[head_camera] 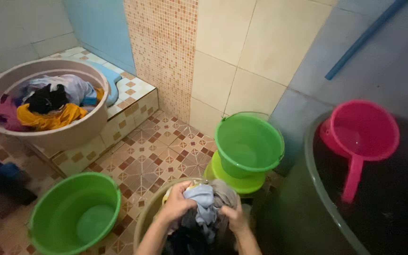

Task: The person washes clothes by hand, pouring water from a large tub into buckets using a pink scoop, scrubbing items in soapy water, rinsing them, and wringing them out.

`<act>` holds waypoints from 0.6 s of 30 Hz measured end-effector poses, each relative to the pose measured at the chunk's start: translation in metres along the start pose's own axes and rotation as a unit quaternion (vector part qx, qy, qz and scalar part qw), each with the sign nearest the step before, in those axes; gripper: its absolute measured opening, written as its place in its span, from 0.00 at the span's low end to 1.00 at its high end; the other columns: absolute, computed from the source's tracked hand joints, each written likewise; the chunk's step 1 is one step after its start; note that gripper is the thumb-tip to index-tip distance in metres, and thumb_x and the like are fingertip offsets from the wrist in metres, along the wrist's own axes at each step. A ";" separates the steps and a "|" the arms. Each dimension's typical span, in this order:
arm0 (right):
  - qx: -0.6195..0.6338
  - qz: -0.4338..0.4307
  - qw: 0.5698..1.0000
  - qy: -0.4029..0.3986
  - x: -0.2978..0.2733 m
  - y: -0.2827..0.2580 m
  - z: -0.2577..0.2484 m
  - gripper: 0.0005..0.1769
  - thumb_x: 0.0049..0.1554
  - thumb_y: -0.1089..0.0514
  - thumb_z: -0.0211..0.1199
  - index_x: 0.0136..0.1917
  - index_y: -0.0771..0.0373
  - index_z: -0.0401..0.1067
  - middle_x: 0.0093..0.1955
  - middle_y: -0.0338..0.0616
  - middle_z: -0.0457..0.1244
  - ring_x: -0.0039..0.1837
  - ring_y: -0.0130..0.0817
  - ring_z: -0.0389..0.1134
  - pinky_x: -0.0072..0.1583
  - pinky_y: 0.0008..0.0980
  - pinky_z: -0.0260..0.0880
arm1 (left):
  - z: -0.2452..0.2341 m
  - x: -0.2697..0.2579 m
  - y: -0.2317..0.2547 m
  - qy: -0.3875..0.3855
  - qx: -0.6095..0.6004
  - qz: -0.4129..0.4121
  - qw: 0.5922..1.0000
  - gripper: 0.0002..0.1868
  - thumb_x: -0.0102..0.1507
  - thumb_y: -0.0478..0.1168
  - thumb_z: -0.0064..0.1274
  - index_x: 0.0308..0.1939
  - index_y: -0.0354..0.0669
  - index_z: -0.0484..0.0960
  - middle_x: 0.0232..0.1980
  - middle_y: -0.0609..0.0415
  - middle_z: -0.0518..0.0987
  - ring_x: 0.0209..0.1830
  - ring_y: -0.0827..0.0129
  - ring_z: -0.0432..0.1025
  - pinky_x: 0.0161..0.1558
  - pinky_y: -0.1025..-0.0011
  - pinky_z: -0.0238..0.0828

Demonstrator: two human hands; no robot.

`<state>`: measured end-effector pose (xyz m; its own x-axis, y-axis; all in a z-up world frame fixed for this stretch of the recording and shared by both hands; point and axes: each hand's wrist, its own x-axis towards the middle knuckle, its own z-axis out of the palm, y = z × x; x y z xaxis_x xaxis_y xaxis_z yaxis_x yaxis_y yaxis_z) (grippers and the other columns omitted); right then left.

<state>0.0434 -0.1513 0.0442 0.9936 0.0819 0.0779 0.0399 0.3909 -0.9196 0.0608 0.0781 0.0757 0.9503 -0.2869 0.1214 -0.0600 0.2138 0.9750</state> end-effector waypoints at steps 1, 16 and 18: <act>0.005 -0.002 0.998 -0.059 0.000 -0.016 0.003 0.36 0.44 0.56 0.63 0.67 0.66 0.67 0.59 0.48 0.69 0.59 0.38 0.71 0.61 0.36 0.71 | -0.001 -0.004 0.009 -0.015 0.041 -0.002 0.999 0.12 0.45 0.26 0.58 0.32 0.37 0.77 0.31 0.62 0.76 0.33 0.78 0.69 0.37 0.77 0.67; -0.636 0.222 0.722 -0.158 -0.004 0.064 -0.038 0.32 0.52 0.41 0.64 0.61 0.67 0.78 0.60 0.53 0.71 0.59 0.40 0.72 0.62 0.37 0.70 | -0.008 -0.016 -0.089 -0.095 0.458 -0.344 0.814 0.43 0.53 0.70 0.50 0.54 0.36 0.84 0.59 0.33 0.79 0.60 0.46 0.75 0.62 0.59 0.70; -0.654 0.260 0.684 -0.193 0.003 0.086 -0.063 0.31 0.52 0.42 0.65 0.60 0.66 0.78 0.59 0.52 0.71 0.59 0.40 0.72 0.62 0.37 0.70 | -0.009 -0.003 -0.105 -0.115 0.435 -0.372 0.812 0.41 0.49 0.65 0.53 0.52 0.36 0.86 0.56 0.34 0.81 0.57 0.47 0.78 0.60 0.61 0.74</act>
<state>0.0566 -0.1754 -0.0584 0.8179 0.2322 -0.5263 0.0023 -0.9162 -0.4007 0.0674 0.0651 -0.0288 0.7459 -0.2231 -0.6275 0.2162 -0.8100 0.5451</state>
